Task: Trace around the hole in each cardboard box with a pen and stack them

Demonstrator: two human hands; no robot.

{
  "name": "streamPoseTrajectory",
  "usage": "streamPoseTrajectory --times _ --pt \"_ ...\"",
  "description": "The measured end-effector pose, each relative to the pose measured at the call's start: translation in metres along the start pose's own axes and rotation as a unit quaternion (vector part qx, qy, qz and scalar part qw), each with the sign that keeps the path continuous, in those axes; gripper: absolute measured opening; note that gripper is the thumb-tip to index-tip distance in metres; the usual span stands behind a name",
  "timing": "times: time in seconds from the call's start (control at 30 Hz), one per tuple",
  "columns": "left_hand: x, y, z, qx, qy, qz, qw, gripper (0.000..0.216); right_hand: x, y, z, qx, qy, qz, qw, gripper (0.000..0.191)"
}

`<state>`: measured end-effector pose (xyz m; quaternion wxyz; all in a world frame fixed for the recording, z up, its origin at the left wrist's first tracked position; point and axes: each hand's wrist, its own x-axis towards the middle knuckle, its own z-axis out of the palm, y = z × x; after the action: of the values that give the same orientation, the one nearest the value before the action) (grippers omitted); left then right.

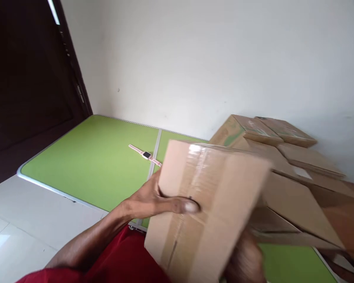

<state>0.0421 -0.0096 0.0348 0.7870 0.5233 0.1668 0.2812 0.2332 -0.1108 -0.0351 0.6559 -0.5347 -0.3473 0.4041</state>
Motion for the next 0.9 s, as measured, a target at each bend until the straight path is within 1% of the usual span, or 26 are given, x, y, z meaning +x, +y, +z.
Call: streamPoseTrajectory --times 0.07,0.13,0.17,0.2,0.27,0.33,0.37,0.43,0.47,0.53,0.6,0.67,0.73,0.8,0.87,0.9 --pt "-0.015 -0.013 -0.026 -0.012 0.101 0.005 0.995 0.068 0.012 0.004 0.020 0.026 -0.057 0.053 0.997 0.059" --pt "-0.028 -0.024 -0.043 -0.030 0.158 0.006 0.987 0.070 0.019 0.011 0.037 0.039 -0.096 0.101 0.989 0.048" --pt "-0.032 -0.029 -0.048 -0.039 0.176 0.008 0.984 0.073 0.020 0.015 0.044 0.037 -0.102 0.109 0.988 0.047" --pt "-0.035 -0.033 -0.050 -0.049 0.193 0.011 0.980 0.077 0.020 0.017 0.049 0.031 -0.103 0.103 0.989 0.048" --pt "-0.035 -0.039 -0.051 -0.058 0.224 0.018 0.973 0.085 0.017 0.018 0.055 0.015 -0.110 0.070 0.991 0.059" --pt "-0.032 -0.043 -0.049 -0.050 0.258 0.018 0.965 0.087 0.014 0.015 0.060 -0.013 -0.121 0.040 0.992 0.071" --pt "-0.031 -0.044 -0.047 -0.041 0.269 0.015 0.962 0.086 0.013 0.013 0.062 -0.033 -0.125 0.037 0.991 0.073" --pt "-0.028 -0.045 -0.046 -0.016 0.286 0.019 0.958 0.082 0.012 0.010 0.064 -0.065 -0.111 0.049 0.990 0.069" --pt "-0.027 -0.046 -0.047 -0.006 0.287 0.025 0.958 0.080 0.013 0.010 0.064 -0.062 -0.100 0.060 0.991 0.064" --pt "-0.026 -0.050 -0.051 -0.012 0.267 0.039 0.963 0.073 0.013 0.015 0.061 -0.008 -0.067 0.101 0.993 0.055" --pt "-0.024 -0.056 -0.058 -0.039 0.240 0.055 0.968 0.072 0.013 0.022 0.056 0.062 -0.024 0.170 0.983 0.050" --pt "-0.020 -0.064 -0.064 -0.055 0.228 0.063 0.970 0.071 0.013 0.028 0.051 0.103 0.003 0.250 0.963 0.054" --pt "-0.016 -0.070 -0.068 -0.065 0.205 0.064 0.975 0.072 0.012 0.032 0.047 0.110 0.012 0.306 0.946 0.059" --pt "-0.012 -0.073 -0.068 -0.092 0.156 0.057 0.982 0.078 0.011 0.033 0.046 0.098 0.028 0.323 0.941 0.060" --pt "-0.009 -0.074 -0.066 -0.118 0.111 0.049 0.986 0.087 0.011 0.033 0.047 0.080 0.051 0.304 0.948 0.058" --pt "-0.008 -0.074 -0.065 -0.124 0.099 0.046 0.986 0.090 0.011 0.034 0.048 0.075 0.052 0.288 0.953 0.056"
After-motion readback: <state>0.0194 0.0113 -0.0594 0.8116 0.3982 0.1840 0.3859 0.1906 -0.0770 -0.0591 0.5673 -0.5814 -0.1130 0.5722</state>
